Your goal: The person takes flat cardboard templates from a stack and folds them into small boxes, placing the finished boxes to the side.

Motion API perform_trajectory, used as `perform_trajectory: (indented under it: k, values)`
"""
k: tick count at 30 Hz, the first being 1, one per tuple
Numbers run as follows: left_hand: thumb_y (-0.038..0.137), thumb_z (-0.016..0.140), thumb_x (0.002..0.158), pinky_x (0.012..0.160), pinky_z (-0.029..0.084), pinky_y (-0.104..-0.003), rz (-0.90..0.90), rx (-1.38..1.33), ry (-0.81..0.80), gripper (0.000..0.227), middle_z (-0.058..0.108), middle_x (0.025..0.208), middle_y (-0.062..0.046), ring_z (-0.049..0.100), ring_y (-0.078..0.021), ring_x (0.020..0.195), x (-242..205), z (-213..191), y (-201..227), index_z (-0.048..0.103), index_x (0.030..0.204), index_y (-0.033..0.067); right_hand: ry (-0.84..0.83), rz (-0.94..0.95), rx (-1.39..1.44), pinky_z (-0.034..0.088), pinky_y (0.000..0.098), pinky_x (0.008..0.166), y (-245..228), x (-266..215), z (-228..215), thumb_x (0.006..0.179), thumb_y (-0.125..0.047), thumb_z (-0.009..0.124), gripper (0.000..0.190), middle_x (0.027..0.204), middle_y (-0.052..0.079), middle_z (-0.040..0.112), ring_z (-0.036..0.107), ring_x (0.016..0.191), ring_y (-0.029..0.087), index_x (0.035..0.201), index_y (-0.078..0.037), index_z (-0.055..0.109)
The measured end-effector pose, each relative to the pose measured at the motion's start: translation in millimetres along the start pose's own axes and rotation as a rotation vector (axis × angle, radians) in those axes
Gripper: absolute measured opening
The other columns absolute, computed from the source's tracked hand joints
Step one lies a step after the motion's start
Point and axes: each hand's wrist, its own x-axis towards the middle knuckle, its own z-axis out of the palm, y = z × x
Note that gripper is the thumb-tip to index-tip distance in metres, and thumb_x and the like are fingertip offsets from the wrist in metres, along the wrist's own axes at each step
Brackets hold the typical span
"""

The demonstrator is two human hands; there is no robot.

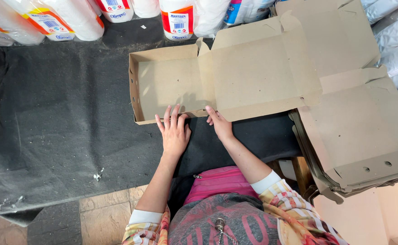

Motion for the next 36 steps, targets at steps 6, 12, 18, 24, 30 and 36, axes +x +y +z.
perform_trajectory:
  k: [6, 12, 18, 24, 30, 36]
  values:
    - [0.023, 0.072, 0.082, 0.121, 0.009, -0.067, 0.006, -0.006, 0.006, 0.039, 0.044, 0.157, -0.002, 0.030, -0.0297, 0.152, 0, 1, -1, 0.059, 0.119, 0.0233, 0.067, 0.032, -0.090, 0.043, 0.0228, 0.064, -11, -4, 12, 0.098, -0.053, 0.071, 0.059, 0.058, 0.006, 0.064, 0.062, 0.058, 0.012, 0.060, -0.009, 0.061]
    - [0.024, 0.072, 0.082, 0.121, 0.010, -0.067, 0.011, -0.013, 0.019, 0.040, 0.044, 0.156, -0.002, 0.031, -0.0295, 0.151, -1, 1, -1, 0.059, 0.120, 0.0230, 0.146, -0.003, -0.045, 0.043, 0.0221, 0.061, 3, 2, 15, 0.099, -0.053, 0.069, 0.059, 0.056, 0.004, 0.063, 0.061, 0.055, 0.011, 0.059, -0.010, 0.062]
    - [0.024, 0.073, 0.082, 0.121, 0.010, -0.068, 0.017, -0.020, 0.018, 0.040, 0.045, 0.155, -0.003, 0.031, -0.0293, 0.150, 0, -2, -1, 0.059, 0.119, 0.0221, 0.189, -0.014, -0.027, 0.042, 0.0217, 0.059, 25, 13, 18, 0.100, -0.052, 0.069, 0.060, 0.054, 0.004, 0.061, 0.059, 0.054, 0.012, 0.057, -0.011, 0.059]
    - [0.024, 0.073, 0.083, 0.120, 0.010, -0.068, 0.022, -0.027, 0.027, 0.039, 0.045, 0.155, -0.003, 0.032, -0.0301, 0.150, 1, -2, -1, 0.059, 0.119, 0.0213, 0.177, -0.093, -0.119, 0.042, 0.0243, 0.058, 12, 3, 22, 0.093, -0.049, 0.079, 0.059, 0.049, 0.003, 0.056, 0.054, 0.049, 0.013, 0.054, -0.011, 0.056]
    - [0.023, 0.072, 0.081, 0.120, 0.010, -0.068, 0.030, -0.021, 0.043, 0.040, 0.046, 0.155, -0.003, 0.032, -0.0302, 0.150, 1, 0, -1, 0.059, 0.119, 0.0218, 0.232, -0.295, -0.237, 0.040, 0.0223, 0.056, -23, -8, 39, 0.091, -0.035, 0.084, 0.060, 0.046, 0.004, 0.050, 0.051, 0.045, 0.012, 0.051, -0.008, 0.049]
    - [0.016, 0.068, 0.076, 0.121, 0.012, -0.067, 0.041, -0.008, 0.074, 0.042, 0.047, 0.153, -0.004, 0.035, -0.0305, 0.148, 2, -5, 1, 0.060, 0.117, 0.0209, 0.303, -0.551, -0.520, 0.054, 0.0424, 0.086, -15, -8, 45, 0.089, -0.036, 0.086, 0.044, 0.074, 0.018, 0.073, 0.072, 0.073, 0.031, 0.079, 0.002, 0.068]
